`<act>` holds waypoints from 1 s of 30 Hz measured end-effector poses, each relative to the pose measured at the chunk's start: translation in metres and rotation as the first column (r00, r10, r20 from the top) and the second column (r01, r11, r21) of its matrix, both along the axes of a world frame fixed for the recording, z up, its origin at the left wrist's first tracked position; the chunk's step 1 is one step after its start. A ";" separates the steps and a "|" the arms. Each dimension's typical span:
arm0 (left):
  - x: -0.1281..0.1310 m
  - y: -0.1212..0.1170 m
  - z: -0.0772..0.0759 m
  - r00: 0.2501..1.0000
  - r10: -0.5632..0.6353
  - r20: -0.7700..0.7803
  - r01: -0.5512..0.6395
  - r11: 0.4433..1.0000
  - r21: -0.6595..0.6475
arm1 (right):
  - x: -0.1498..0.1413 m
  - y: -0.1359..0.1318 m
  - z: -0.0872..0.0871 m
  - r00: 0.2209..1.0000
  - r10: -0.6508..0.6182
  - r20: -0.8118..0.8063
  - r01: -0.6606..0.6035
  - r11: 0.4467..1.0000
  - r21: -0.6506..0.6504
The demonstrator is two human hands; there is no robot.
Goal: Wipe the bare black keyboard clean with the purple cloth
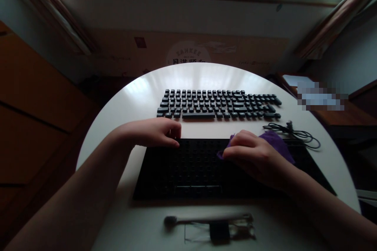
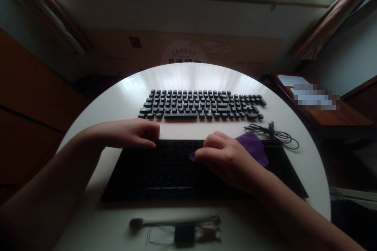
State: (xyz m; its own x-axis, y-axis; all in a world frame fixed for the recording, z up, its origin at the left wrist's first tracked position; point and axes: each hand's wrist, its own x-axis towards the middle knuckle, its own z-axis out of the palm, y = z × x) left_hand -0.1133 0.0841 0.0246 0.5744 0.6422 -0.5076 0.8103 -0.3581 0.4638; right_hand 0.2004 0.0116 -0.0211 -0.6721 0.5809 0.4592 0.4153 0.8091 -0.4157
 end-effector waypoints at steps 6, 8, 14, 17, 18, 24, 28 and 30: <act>-0.001 0.001 -0.001 1.000 -0.007 0.006 0.007 1.000 0.009 | 0.038 -0.007 0.017 0.886 -0.388 -0.255 0.417 0.906 0.069; -0.002 0.001 -0.001 1.000 -0.006 0.007 0.006 1.000 0.004 | 0.041 -0.008 0.018 0.868 -0.412 -0.276 0.453 0.886 0.103; 0.000 0.001 0.001 1.000 -0.009 -0.017 0.009 1.000 0.006 | 0.015 -0.006 0.002 0.995 -0.095 0.022 0.095 0.995 -0.012; 0.000 0.001 0.001 1.000 -0.007 -0.020 0.007 1.000 0.011 | 0.005 -0.006 -0.006 0.993 -0.049 0.111 0.054 0.998 -0.039; -0.001 0.001 0.000 1.000 -0.007 -0.019 0.007 1.000 0.012 | 0.003 -0.006 -0.007 0.990 -0.056 0.130 0.061 0.998 -0.034; -0.003 0.003 -0.003 1.000 -0.016 -0.008 0.017 1.000 0.015 | 0.003 -0.009 -0.001 0.963 -0.036 0.265 0.064 0.993 -0.099; -0.003 0.004 -0.003 0.999 -0.037 0.009 0.037 0.999 0.012 | 0.003 -0.005 0.004 0.953 0.019 0.301 0.017 0.993 -0.117; -0.002 0.004 -0.003 0.999 -0.040 0.013 0.040 0.999 0.005 | 0.004 -0.001 0.005 0.952 0.048 0.303 -0.018 0.995 -0.102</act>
State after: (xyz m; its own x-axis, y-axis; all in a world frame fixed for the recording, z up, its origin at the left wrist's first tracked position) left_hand -0.1156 0.0878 0.0220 0.6064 0.6208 -0.4969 0.7891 -0.3928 0.4724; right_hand 0.2041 0.0105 -0.0163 -0.7905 0.5877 0.1725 0.5084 0.7866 -0.3504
